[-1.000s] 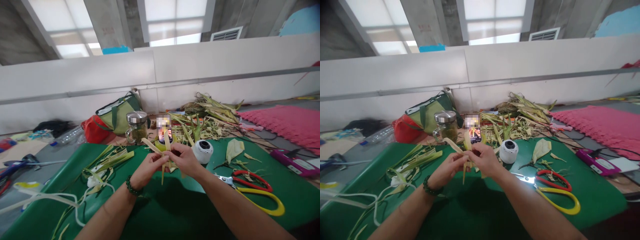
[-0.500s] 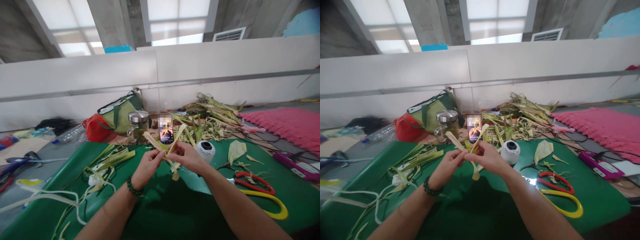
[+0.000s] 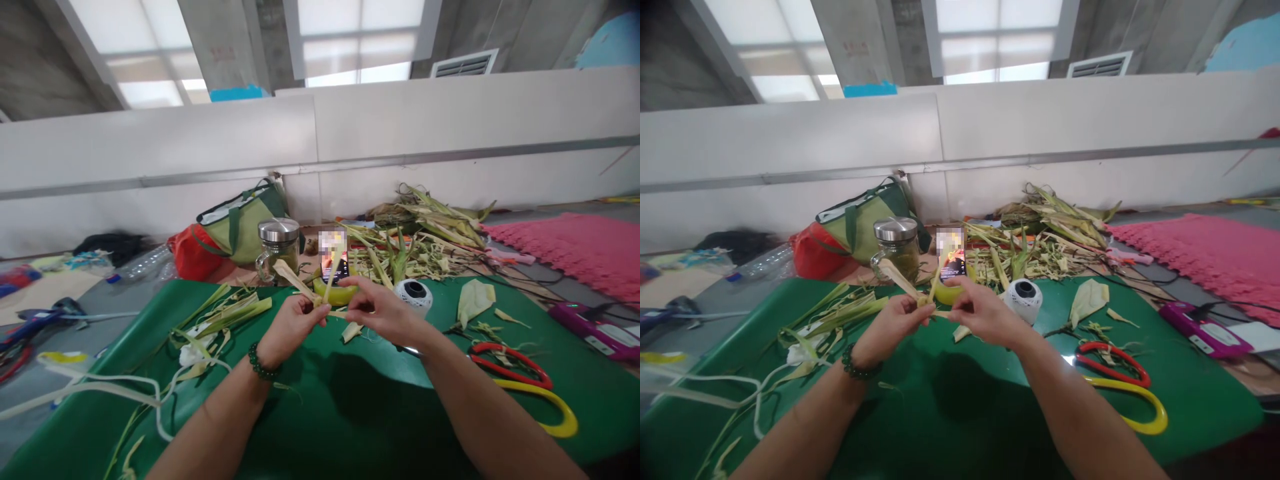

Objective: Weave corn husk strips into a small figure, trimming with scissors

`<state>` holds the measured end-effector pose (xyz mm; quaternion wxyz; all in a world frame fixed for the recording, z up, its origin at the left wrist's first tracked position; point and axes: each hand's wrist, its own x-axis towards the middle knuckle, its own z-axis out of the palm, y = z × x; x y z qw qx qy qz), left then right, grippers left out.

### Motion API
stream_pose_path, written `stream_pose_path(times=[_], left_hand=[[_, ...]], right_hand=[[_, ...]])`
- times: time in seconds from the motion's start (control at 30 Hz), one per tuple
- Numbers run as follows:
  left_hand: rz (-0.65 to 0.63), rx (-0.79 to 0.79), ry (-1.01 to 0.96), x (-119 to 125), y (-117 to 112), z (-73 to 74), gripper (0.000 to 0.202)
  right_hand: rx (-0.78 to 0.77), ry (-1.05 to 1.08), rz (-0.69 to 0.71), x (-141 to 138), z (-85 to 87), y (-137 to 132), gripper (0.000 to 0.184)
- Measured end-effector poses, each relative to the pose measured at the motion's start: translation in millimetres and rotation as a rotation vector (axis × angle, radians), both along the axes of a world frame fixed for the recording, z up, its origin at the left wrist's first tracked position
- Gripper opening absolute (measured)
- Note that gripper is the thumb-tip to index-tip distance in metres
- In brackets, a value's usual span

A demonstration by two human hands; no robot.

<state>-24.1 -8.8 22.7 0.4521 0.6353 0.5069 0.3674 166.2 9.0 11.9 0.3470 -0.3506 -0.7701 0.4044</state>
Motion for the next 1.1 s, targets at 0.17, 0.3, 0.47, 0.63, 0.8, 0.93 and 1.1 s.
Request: stream_pose_path(times=[0.17, 0.3, 0.47, 0.63, 0.8, 0.93, 1.1], left_hand=[[0.0, -0.002, -0.014, -2.3, -0.3, 1.7, 0.04], [-0.037, 0.007, -0.056, 6.6, -5.1, 0.7, 0.044], [-0.025, 0.011, -0.11, 13.5, -9.9, 1.4, 0.04], [-0.015, -0.064, -0.176, 11.3, -10.9, 2.3, 0.042], [-0.056, -0.181, -0.199, 12.3, -9.7, -1.9, 0.052], [-0.047, -0.217, -0.181, 17.2, -7.3, -6.1, 0.048], [-0.063, -0.169, -0.107, 22.1, -7.6, -10.8, 0.043]], right_hand=[[-0.027, -0.074, -0.021, 7.9, 10.8, 4.0, 0.027], [0.016, 0.02, -0.134, -9.0, 6.9, -1.6, 0.022], [-0.006, 0.291, -0.199, -16.8, -2.2, 0.6, 0.021], [-0.079, 0.346, -0.208, -6.9, -0.4, 6.7, 0.028], [0.022, 0.162, -0.123, -11.0, -0.8, 2.6, 0.034], [0.015, -0.008, -0.154, -6.0, 6.2, -3.3, 0.051], [0.154, -0.011, -0.205, -5.5, 9.7, -9.5, 0.029]])
